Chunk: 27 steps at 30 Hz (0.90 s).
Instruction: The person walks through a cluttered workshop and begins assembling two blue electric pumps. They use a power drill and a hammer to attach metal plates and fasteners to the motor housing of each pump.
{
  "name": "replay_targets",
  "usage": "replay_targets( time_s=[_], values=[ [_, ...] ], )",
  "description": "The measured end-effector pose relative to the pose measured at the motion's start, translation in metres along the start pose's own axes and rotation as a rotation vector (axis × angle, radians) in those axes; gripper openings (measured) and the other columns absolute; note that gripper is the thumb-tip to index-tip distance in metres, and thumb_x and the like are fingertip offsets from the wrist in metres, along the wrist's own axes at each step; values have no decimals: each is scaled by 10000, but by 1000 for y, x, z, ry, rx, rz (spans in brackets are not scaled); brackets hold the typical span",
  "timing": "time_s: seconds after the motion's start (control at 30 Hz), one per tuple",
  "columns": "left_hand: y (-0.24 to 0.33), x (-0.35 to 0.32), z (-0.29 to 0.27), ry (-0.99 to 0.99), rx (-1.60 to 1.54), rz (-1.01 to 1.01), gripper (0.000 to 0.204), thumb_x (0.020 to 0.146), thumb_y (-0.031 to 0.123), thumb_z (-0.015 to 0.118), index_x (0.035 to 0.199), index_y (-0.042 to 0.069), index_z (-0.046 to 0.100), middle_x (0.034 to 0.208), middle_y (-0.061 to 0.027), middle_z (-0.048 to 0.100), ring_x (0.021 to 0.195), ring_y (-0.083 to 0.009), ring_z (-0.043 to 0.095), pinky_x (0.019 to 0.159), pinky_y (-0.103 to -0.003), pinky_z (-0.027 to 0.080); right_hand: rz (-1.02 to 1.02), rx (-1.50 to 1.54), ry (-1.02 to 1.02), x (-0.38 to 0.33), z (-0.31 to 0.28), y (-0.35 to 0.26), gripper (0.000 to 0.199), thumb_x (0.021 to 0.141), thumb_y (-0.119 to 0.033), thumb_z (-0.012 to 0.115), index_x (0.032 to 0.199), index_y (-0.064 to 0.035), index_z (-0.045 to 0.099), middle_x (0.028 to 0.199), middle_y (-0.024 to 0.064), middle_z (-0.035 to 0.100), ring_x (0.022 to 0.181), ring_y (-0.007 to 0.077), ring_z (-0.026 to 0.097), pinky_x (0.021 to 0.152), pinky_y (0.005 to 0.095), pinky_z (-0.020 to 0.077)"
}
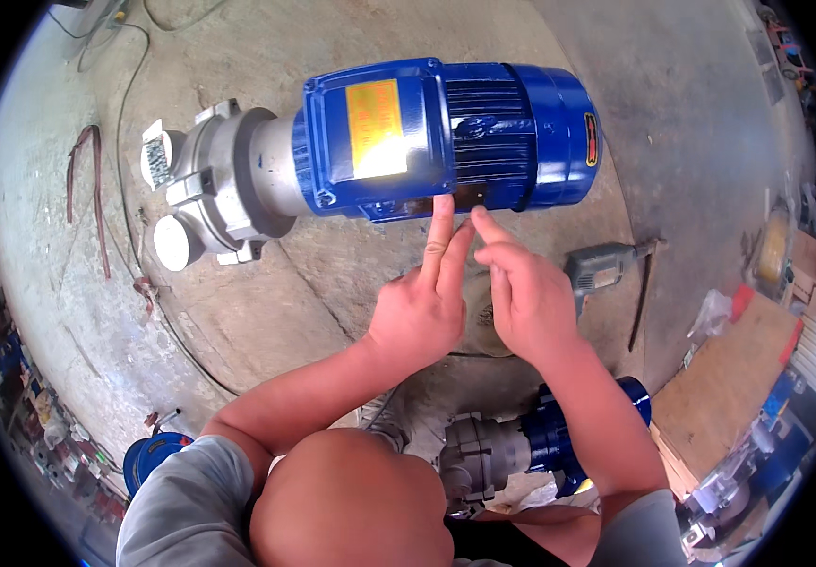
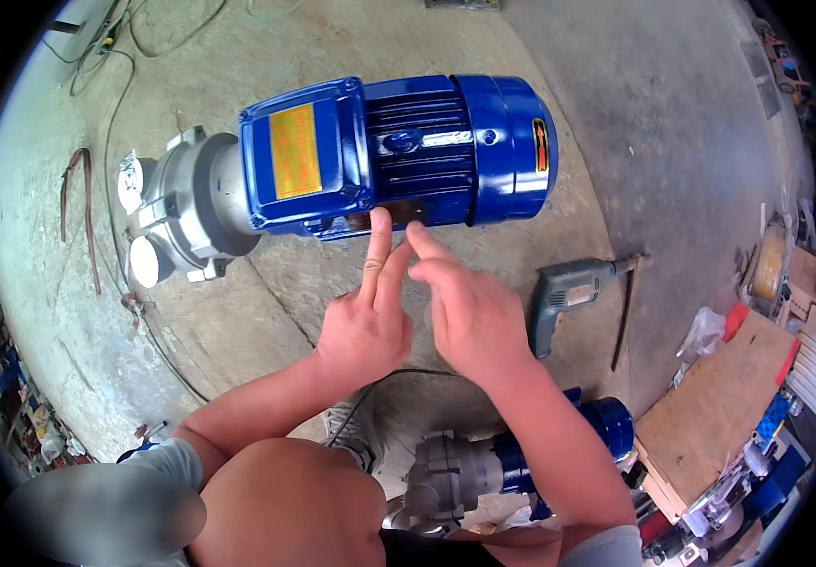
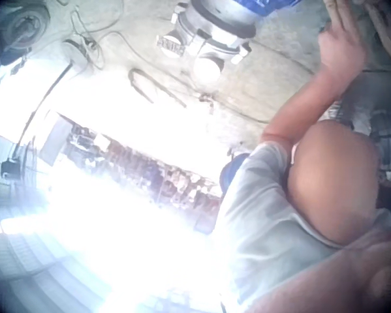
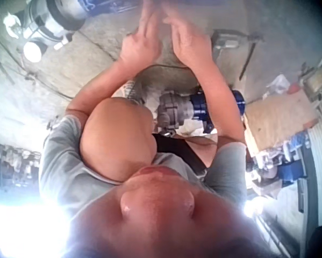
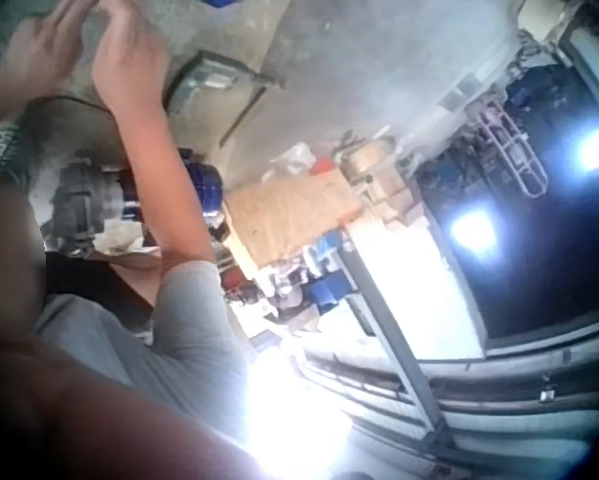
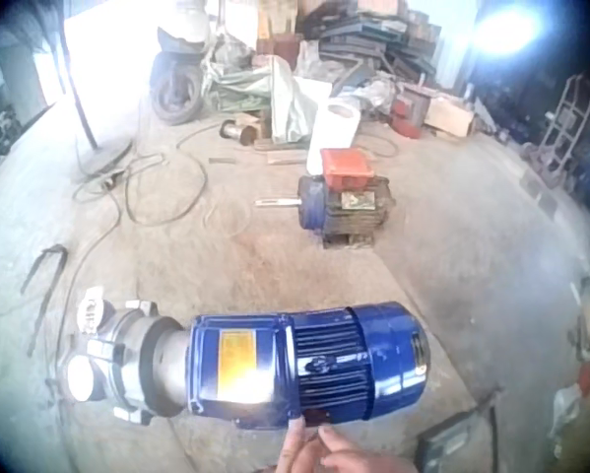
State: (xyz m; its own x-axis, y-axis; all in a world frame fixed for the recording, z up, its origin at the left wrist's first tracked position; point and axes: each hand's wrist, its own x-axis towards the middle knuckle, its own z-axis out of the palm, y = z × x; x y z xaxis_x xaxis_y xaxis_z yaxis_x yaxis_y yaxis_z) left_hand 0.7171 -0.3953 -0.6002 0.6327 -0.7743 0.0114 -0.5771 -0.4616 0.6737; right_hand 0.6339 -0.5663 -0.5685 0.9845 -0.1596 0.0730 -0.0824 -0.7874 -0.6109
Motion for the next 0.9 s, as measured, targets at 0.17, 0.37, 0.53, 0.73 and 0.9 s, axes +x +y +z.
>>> replay_targets(
  time_s=[0.17,0.37,0.53,0.73,0.9],
  values=[
    [1,-1,-28,-79,-56,12,793,805,-23,664,1574,-54,469,1758,-366,318,797,-318,795,550,-358,599,15,-33,0,11,8,5,361,946,74,630,1254,-98,552,1564,101,677,935,342,797,749,442,615],
    [-21,-41,-44,-354,-321,478,513,910,38,699,1419,41,637,1294,-158,771,872,-342,791,560,-383,611,9,-54,-11,11,9,12,296,952,73,621,1193,-90,568,1528,89,706,878,345,790,697,424,607],
    [-56,-89,-56,-1203,-527,63,199,1087,290,667,1244,183,728,932,-118,785,852,-346,764,727,-475,622,31,8,-26,17,2,10,216,976,71,611,1133,-76,589,1474,111,743,836,331,790,677,403,595],
    [-71,-69,-77,-1355,-844,-214,216,1117,335,663,1106,132,736,923,-101,774,832,-350,744,736,-436,572,17,-8,-53,19,2,12,219,930,71,628,1091,-73,600,1447,156,751,730,286,776,598,361,573],
    [-70,-47,-91,-1188,-785,-95,204,1072,324,715,996,135,708,895,-154,739,833,-385,714,758,-466,586,45,3,-45,20,2,7,240,909,76,641,1082,-85,601,1448,148,754,701,244,769,569,322,544]
  ],
)
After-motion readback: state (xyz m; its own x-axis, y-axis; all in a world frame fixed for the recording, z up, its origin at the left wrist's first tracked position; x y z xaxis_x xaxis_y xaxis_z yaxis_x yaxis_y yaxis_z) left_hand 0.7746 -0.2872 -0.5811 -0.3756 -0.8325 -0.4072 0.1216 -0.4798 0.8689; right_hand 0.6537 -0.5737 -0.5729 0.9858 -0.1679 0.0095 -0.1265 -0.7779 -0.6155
